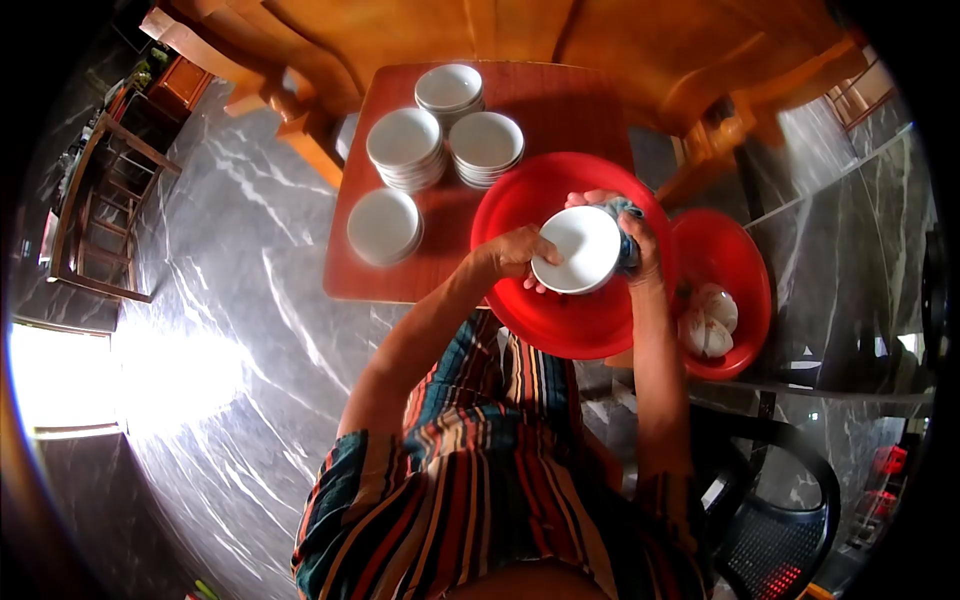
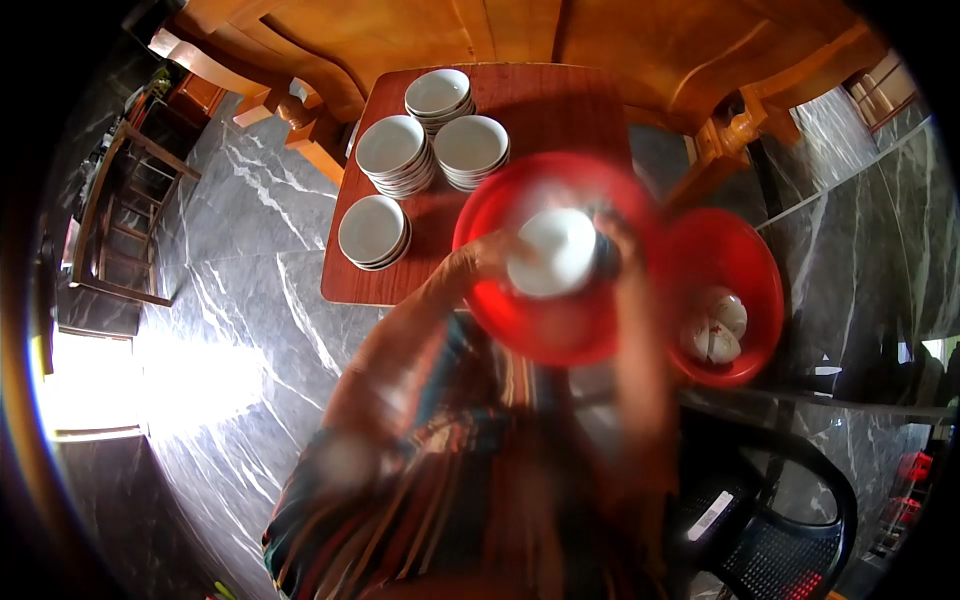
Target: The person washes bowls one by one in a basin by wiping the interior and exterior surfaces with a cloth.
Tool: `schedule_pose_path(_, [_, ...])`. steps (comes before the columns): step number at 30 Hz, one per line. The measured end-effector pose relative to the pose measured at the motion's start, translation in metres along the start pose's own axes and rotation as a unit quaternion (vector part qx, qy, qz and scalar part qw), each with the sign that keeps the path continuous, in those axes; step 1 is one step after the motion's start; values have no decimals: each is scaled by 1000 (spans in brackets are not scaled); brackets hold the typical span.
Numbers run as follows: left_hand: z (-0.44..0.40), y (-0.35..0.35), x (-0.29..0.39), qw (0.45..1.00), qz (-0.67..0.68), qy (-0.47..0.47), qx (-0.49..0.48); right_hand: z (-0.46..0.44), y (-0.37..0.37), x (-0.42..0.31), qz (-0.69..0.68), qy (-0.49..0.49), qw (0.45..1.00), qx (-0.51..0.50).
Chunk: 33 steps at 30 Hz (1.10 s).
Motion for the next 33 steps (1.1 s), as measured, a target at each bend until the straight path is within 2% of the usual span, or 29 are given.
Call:
schedule_pose_path(2, [1,-9,-9,997,8,39,-67,-1,-5,8,-16,-27,998,-50])
schedule_pose_path(4, [-1,-13,-15,997,46,31,-48,1,-27,11,-32,-54,993,-99])
schedule_pose_path(6, [-9,-10,-24,996,77,-4,-44,41,-157,-50,-3,-26,984,-176])
schedule_pose_path(10, [-13,-3,-34,995,93,47,-1,16,-110,-24,-84,-12,987,-140])
schedule_pose_path(12, [-16,-5,-40,987,136,60,-63,7,-94,-14,-153,-33,982,-108])
schedule_pose_path(13, [-7,-7,-17,998,41,43,-37,2,-82,-10,-154,-31,982,-107])
schedule_pose_path(15, [-12,-7,-30,963,258,73,-10,-6,-63,-6,-204,-52,973,-96])
schedule_pose_path(16, [-15,4,-30,973,227,24,32,-2,-54,-11,-123,-12,991,-46])
schedule_pose_path(17, [-20,6,-37,973,227,25,30,3,-45,-16,-40,22,999,11])
schedule_pose_path(18, [-25,5,-4,986,23,-166,-17,-1,-33,-4,-129,-25,991,31])
schedule_pose_path(19, [-29,7,-15,988,104,-115,21,-4,-24,10,-217,-71,972,50])
schedule_pose_path(20, [-32,10,-25,978,187,-68,67,-6,-23,16,-243,-76,967,30])
schedule_pose_path(23, [-18,4,3,981,126,-97,111,-7,-37,17,-252,-97,963,-3])
schedule_pose_path(27, [-10,5,10,980,79,-96,153,-7,-32,23,-256,-113,960,4])
schedule_pose_path(29, [-7,8,35,962,-23,-233,140,-10,-18,36,-272,-130,951,68])
schedule_pose_path(33, [-1,1,43,955,-8,-275,110,-17,-8,44,-247,-120,958,79])
Point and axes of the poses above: each hand's wrist, its own z-axis away from the middle knuckle, its own y-axis out of the back of the hand, x = y × z, the point moved 9 cm from there along -z, towards the middle knuckle, and after that the axes turned 12 degrees about -y, right-handed, at the moved point
